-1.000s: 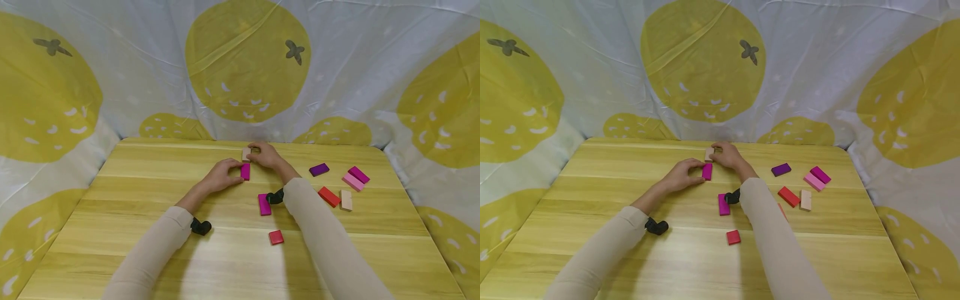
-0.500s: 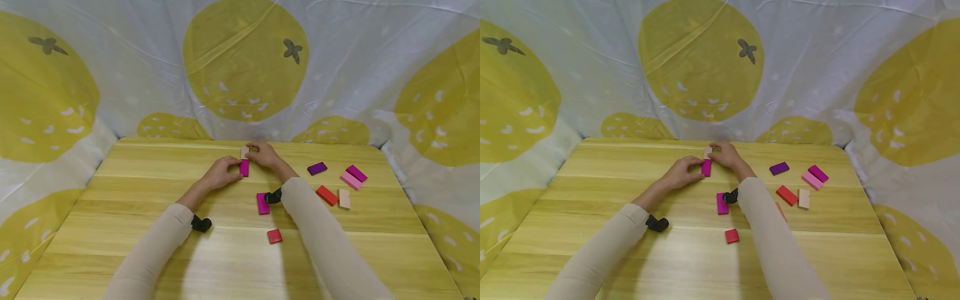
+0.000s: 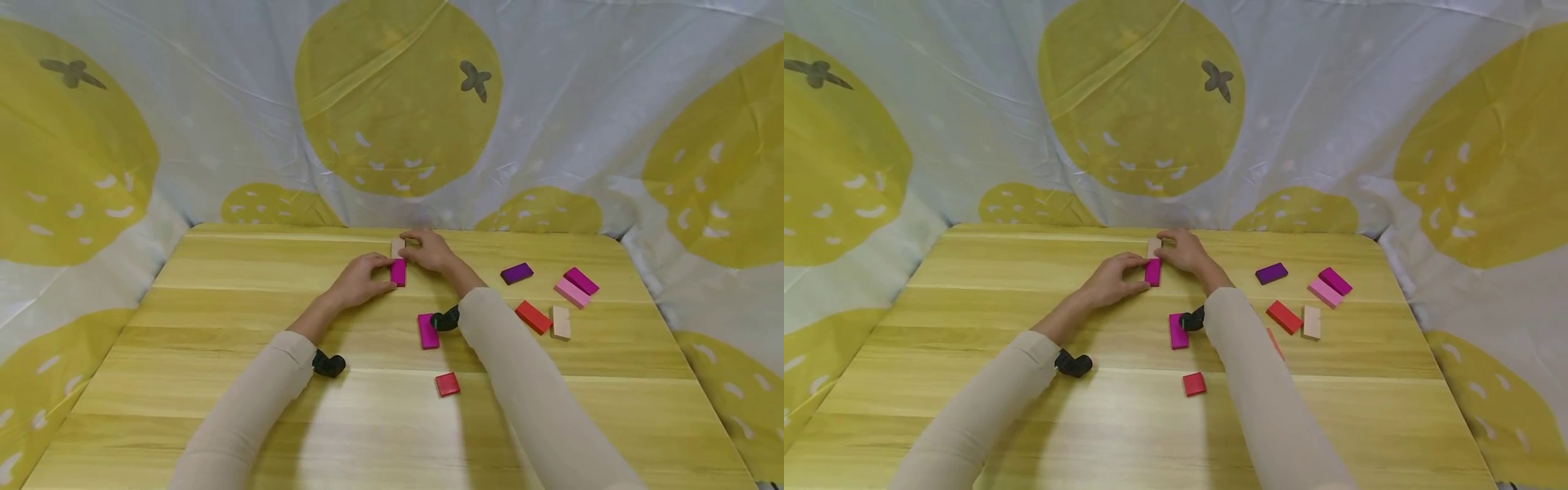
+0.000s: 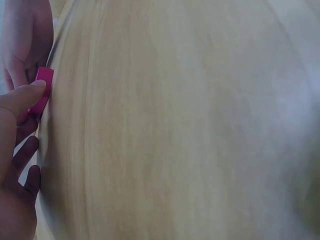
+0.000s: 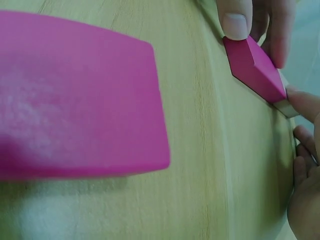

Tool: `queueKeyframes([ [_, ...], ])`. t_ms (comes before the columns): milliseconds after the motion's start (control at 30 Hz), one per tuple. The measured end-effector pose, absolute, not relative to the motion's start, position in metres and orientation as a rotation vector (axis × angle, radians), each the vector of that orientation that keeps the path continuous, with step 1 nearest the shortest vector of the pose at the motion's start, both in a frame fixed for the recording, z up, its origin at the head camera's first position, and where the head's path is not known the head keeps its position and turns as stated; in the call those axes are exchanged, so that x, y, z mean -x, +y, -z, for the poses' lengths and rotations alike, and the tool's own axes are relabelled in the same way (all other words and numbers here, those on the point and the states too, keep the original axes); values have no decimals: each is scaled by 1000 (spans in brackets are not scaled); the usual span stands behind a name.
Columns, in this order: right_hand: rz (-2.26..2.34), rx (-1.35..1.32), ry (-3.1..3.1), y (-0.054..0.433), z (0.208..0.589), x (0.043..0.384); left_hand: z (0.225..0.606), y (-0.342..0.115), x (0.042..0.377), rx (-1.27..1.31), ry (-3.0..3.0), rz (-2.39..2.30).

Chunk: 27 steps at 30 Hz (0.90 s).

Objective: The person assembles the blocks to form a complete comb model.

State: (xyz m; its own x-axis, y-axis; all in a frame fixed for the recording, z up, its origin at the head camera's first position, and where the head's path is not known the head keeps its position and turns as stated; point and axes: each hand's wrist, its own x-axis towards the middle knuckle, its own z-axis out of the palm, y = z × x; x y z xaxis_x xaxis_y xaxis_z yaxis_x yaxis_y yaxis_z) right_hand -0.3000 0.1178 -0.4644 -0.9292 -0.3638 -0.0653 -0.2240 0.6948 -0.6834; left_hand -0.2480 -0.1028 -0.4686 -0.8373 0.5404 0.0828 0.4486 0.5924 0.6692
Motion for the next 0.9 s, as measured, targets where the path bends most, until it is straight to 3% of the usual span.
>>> queueKeyframes([
  [333, 1326, 352, 2586, 130, 460, 293, 464, -106, 258, -764, 2677, -1160],
  [900, 1269, 527, 2562, 177, 427, 257, 466, -87, 280, -926, 2732, -1005],
])
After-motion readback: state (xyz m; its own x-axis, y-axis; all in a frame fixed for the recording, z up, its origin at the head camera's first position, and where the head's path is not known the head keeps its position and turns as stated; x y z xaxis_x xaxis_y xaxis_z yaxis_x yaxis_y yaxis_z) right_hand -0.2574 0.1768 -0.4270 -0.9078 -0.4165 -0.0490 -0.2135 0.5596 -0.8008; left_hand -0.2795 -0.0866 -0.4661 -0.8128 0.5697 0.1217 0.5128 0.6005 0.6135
